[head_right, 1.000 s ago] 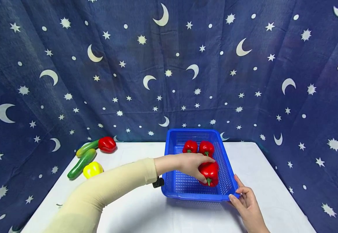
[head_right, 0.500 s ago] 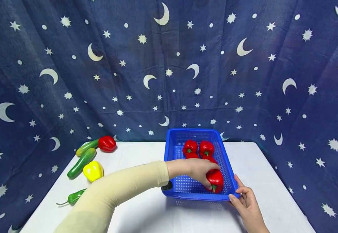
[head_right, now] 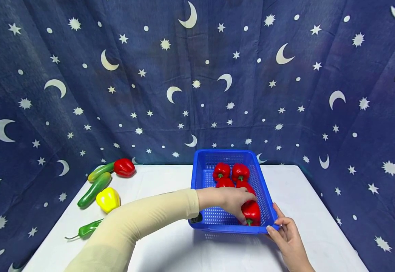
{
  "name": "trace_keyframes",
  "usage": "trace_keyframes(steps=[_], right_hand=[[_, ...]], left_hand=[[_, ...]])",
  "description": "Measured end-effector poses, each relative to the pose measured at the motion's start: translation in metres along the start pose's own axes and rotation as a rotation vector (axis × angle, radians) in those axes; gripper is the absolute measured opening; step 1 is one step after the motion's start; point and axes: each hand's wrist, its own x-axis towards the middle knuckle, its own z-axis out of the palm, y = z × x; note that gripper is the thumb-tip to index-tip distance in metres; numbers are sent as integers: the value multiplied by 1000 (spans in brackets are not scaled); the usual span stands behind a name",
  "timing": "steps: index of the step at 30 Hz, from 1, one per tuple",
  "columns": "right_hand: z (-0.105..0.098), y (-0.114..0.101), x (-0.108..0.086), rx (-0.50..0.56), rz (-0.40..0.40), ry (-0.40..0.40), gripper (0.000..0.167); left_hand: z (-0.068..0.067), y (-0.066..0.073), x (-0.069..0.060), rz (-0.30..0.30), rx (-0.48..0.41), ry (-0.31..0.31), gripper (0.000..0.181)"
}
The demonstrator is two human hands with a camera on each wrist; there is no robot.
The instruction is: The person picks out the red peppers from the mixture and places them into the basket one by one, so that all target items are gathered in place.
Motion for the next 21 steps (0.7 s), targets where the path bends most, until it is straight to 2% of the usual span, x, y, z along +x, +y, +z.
trace_keyframes(steps=[6, 10, 14, 21], right_hand=[[-1, 1, 1, -3, -12, -9, 23], [-1, 1, 0, 1, -19, -16, 22], [-1, 0, 0, 6, -17, -17, 22], [-1, -1, 0, -16, 7, -8, 25]], left_hand=[[1, 1, 0, -41, -37, -16, 77], [1, 0, 0, -41, -49, -35, 75], [1, -2, 1, -28, -51, -60, 72], [2, -4, 2, 9, -8, -68, 74]])
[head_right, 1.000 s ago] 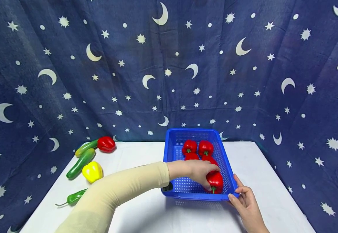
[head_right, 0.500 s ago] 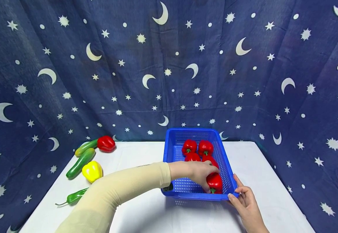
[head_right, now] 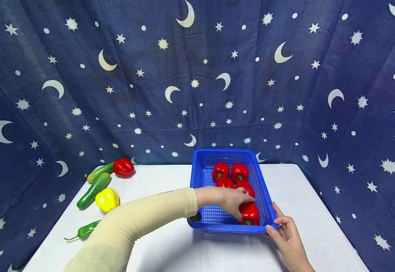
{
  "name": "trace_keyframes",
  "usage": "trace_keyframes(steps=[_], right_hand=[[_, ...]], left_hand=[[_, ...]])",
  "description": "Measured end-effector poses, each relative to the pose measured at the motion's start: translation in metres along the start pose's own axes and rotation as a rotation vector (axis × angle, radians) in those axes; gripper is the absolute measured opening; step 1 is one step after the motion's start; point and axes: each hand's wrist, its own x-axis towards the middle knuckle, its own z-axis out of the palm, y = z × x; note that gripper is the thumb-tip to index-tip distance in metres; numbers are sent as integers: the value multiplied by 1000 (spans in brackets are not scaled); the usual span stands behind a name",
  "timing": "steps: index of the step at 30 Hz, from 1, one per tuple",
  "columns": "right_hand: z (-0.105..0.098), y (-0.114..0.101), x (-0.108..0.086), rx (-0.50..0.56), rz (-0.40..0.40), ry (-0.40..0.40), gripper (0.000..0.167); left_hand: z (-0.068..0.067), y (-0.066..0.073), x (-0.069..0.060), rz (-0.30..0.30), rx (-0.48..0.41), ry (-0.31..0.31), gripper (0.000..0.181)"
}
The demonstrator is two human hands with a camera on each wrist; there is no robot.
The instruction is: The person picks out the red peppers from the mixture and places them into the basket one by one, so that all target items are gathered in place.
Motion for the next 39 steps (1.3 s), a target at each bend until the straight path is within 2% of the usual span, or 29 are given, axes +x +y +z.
trace_keyframes(steps=[7, 13, 18, 24, 31, 39], right_hand=[[-1, 2, 1, 13, -20, -5, 23], [-1, 1, 1, 9, 0, 4, 25], [0, 1, 1, 2, 7, 11, 25], [0, 1, 1, 8, -2, 9, 24], [0, 2, 1, 3, 25, 15, 25], [1, 1, 1, 31, -9, 9, 23]], left_hand=[[-1, -3, -4, -4, -39, -11, 77], [-1, -7, -6, 12, -50, -2, 67], [0, -9, -5, 12, -37, 13, 66], [4, -8, -3, 21, 26, 17, 67], [2, -12, -8, 7, -27, 1, 66], [-7, -24, -16, 63, -44, 20, 60]])
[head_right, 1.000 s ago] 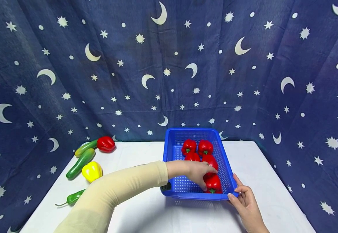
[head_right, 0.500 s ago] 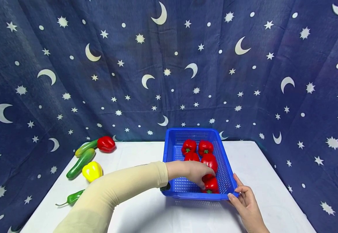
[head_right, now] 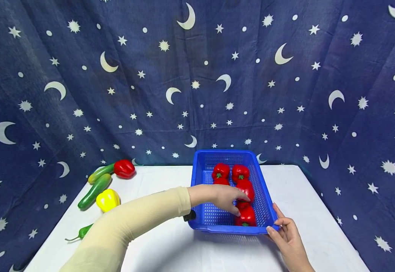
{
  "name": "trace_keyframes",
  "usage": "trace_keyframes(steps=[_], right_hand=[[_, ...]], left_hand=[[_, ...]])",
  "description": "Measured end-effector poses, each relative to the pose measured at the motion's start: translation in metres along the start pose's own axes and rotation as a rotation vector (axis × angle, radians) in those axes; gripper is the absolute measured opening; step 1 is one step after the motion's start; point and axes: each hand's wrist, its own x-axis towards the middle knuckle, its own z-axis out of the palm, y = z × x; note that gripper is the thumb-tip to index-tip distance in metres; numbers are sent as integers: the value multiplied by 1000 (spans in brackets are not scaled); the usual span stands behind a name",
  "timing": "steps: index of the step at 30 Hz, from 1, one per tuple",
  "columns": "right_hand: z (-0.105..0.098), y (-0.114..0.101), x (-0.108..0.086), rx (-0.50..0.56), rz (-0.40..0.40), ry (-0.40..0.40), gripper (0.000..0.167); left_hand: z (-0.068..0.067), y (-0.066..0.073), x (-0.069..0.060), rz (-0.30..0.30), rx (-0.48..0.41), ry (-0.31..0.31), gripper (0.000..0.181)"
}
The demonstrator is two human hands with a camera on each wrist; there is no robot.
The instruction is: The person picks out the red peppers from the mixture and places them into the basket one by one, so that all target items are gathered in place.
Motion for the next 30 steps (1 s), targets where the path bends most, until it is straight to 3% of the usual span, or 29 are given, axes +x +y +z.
trace_keyframes(steps=[7, 16, 30], right_hand=[[-1, -2, -1, -14, -5, 16, 25], [0, 0, 0, -1, 1, 16, 24], [-1, 2, 0, 15, -23, 5, 20]], left_hand=[[-15, -12, -13, 24, -74, 47, 59], [-29, -43, -32, 44, -153, 200, 53], [-34, -117, -90, -99, -267, 370, 49]])
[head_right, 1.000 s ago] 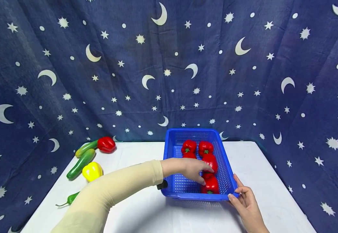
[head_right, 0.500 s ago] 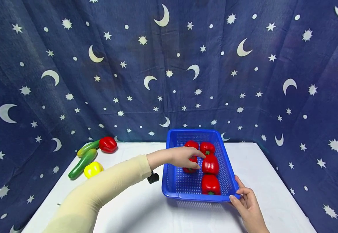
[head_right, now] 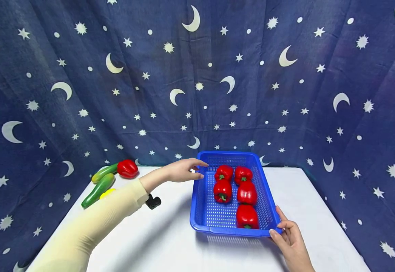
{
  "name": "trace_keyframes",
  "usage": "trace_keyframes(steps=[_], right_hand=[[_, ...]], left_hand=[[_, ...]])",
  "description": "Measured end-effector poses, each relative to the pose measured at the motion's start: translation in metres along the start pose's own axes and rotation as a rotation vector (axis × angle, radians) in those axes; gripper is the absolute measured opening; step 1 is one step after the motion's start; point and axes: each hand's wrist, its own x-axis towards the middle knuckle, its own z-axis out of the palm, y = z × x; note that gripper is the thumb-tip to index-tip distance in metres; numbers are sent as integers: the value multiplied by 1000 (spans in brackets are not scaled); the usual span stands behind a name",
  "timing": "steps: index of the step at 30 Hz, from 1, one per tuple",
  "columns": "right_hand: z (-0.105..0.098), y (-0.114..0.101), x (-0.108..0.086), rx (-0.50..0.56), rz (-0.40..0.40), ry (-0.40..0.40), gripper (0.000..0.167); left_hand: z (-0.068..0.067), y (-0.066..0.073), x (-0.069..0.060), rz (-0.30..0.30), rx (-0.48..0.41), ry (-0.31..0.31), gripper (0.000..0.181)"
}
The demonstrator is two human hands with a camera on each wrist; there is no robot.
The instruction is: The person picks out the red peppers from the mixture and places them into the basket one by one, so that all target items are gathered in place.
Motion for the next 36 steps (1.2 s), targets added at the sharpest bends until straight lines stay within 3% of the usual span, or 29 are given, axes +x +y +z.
trace_keyframes(steps=[8, 12, 20, 26, 36], right_hand=[[1, 1, -1, 39, -32, -17, 18], [1, 0, -1, 39, -24, -9, 19], [3, -2, 0, 29, -2, 2, 21], [2, -1, -1, 38, -30, -9, 20], [1, 0, 0, 39, -19, 0, 22]], left_hand=[[-18, -41, -25, -59, 0, 115, 49], [-20, -60, -37, -126, 38, 118, 50], [-7, -104, -58, -219, 108, 142, 48], [4, -126, -72, -283, 165, 159, 47], [5, -165, -90, -364, 254, 258, 50]])
